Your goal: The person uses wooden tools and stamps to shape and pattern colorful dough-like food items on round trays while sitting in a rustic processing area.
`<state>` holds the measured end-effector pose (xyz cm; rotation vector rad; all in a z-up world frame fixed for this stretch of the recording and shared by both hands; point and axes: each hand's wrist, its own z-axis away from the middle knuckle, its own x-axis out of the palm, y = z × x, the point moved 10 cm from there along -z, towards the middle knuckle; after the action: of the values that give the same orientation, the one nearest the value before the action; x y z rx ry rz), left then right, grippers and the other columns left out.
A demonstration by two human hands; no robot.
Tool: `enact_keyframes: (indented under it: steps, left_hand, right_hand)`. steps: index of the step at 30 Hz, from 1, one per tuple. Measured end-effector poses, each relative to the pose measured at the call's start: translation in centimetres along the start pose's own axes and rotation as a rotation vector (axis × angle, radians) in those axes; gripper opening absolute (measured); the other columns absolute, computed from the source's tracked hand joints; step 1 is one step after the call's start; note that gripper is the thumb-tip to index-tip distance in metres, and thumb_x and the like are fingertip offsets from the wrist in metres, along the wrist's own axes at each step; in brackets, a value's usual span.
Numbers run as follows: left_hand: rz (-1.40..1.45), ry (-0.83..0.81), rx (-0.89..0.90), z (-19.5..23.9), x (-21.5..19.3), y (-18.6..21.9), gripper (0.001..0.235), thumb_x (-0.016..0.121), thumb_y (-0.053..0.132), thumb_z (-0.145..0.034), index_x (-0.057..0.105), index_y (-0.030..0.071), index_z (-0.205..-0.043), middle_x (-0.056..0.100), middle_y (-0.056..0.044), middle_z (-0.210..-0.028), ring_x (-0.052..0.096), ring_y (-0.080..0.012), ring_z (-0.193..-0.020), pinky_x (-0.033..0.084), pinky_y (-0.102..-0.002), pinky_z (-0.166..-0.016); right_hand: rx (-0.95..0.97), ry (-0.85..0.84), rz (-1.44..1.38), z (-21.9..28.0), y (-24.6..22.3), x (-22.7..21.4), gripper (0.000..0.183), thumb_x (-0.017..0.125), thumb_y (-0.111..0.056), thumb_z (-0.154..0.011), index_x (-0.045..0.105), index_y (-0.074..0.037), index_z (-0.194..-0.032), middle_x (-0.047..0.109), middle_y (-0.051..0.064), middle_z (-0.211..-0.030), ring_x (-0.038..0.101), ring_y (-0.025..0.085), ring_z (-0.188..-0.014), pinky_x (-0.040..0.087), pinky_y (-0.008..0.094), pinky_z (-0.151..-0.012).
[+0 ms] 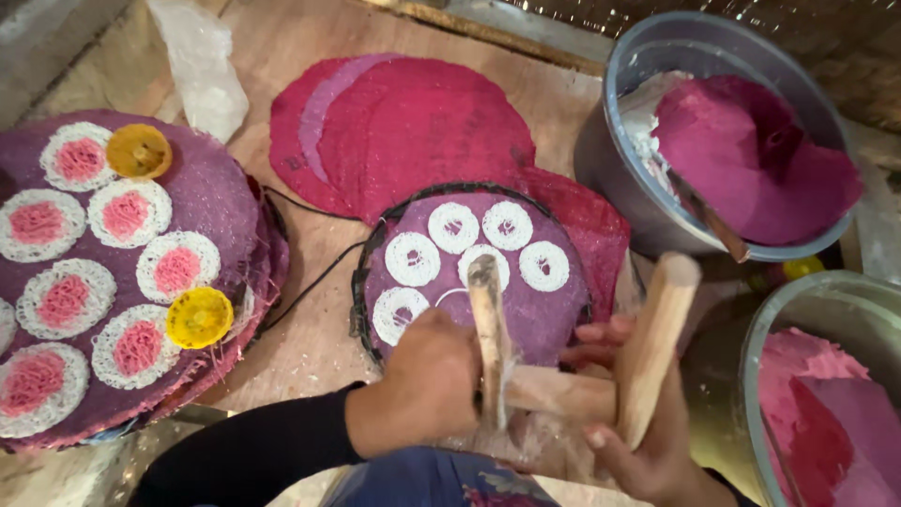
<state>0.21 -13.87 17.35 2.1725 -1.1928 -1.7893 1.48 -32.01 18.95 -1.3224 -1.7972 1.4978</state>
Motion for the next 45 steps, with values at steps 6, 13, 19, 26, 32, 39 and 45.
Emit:
enact_keyframes:
  steps: [6,13,19,26,32,39,45]
  left_hand:
    - [0.139,-0.060,-0.127,3.1,6.4,-0.7,0.033,0.077,0.050,-0.082,0.073,0.018,-0.088,0.070,-0.009,-0.078,0.067,-0.0325,-0.071,0.049,-0.049,-0.066]
    - [0.482,-0.006,-0.261,2.8,10.2,-6.8,0.047,0.085,0.051,-0.066,0.071,0.012,-0.087,0.071,-0.011,-0.077,0.070,-0.0343,-0.070,0.053,-0.046,-0.060]
    - [0.800,-0.255,0.051,-3.0,4.0,-9.6,0.134,0.089,0.041,-0.067,0.008,-0.002,-0.165,0.059,-0.019,-0.145,0.060,-0.0288,-0.133,0.042,-0.041,-0.117]
    - [1.872,0.257,0.251,-8.1,-5.9,-14.6,0.108,0.063,0.070,-0.095,0.013,0.006,-0.166,0.030,-0.017,-0.165,0.034,-0.0334,-0.146,0.028,-0.045,-0.124]
    - [2.032,-0.057,0.428,-8.0,-2.2,-14.8,0.100,0.064,0.064,-0.093,0.023,0.009,-0.166,0.045,-0.010,-0.150,0.041,-0.0285,-0.147,0.031,-0.041,-0.126]
    - [2.168,0.075,0.523,-7.1,0.8,-16.2,0.046,0.064,0.033,-0.090,0.059,0.008,-0.127,0.052,-0.007,-0.112,0.051,-0.0241,-0.113,0.037,-0.039,-0.110]
    - [1.990,0.207,0.370,-5.8,1.0,-17.5,0.047,0.065,0.048,-0.084,0.056,0.016,-0.118,0.053,-0.009,-0.128,0.050,-0.0272,-0.125,0.038,-0.045,-0.113]
  right_hand:
    - [0.227,-0.071,0.137,1.9,4.2,4.1,0.093,0.078,-0.021,-0.079,0.027,0.001,-0.154,0.051,0.021,-0.148,0.055,0.031,-0.137,0.052,0.047,-0.105]
    - [0.564,-0.264,-0.015,2.2,12.3,3.3,0.107,0.080,-0.039,-0.077,0.021,-0.007,-0.160,0.051,0.015,-0.151,0.052,0.028,-0.137,0.050,0.046,-0.107]
    - [0.928,-0.399,-0.657,3.0,14.5,0.4,0.107,0.070,-0.064,-0.081,0.025,-0.002,-0.157,0.058,0.026,-0.132,0.060,0.040,-0.116,0.050,0.052,-0.092]
    - [0.830,-0.659,-0.518,-2.2,15.3,-0.7,0.112,0.066,-0.073,-0.087,0.039,0.010,-0.158,0.056,0.021,-0.120,0.055,0.031,-0.108,0.043,0.044,-0.097]
    - [0.991,-0.806,-0.447,-3.0,17.5,-0.2,0.110,0.059,-0.078,-0.082,0.035,0.004,-0.151,0.058,0.021,-0.132,0.058,0.032,-0.121,0.045,0.047,-0.106]
    - [1.062,-0.845,-0.361,-2.7,18.9,-0.5,0.112,0.063,-0.075,-0.082,0.032,0.002,-0.157,0.056,0.020,-0.138,0.054,0.032,-0.129,0.041,0.046,-0.110]
    - [1.101,-0.847,-0.282,-1.9,21.3,-1.5,0.112,0.061,-0.077,-0.078,0.034,0.001,-0.154,0.059,0.021,-0.143,0.056,0.033,-0.133,0.042,0.045,-0.111]
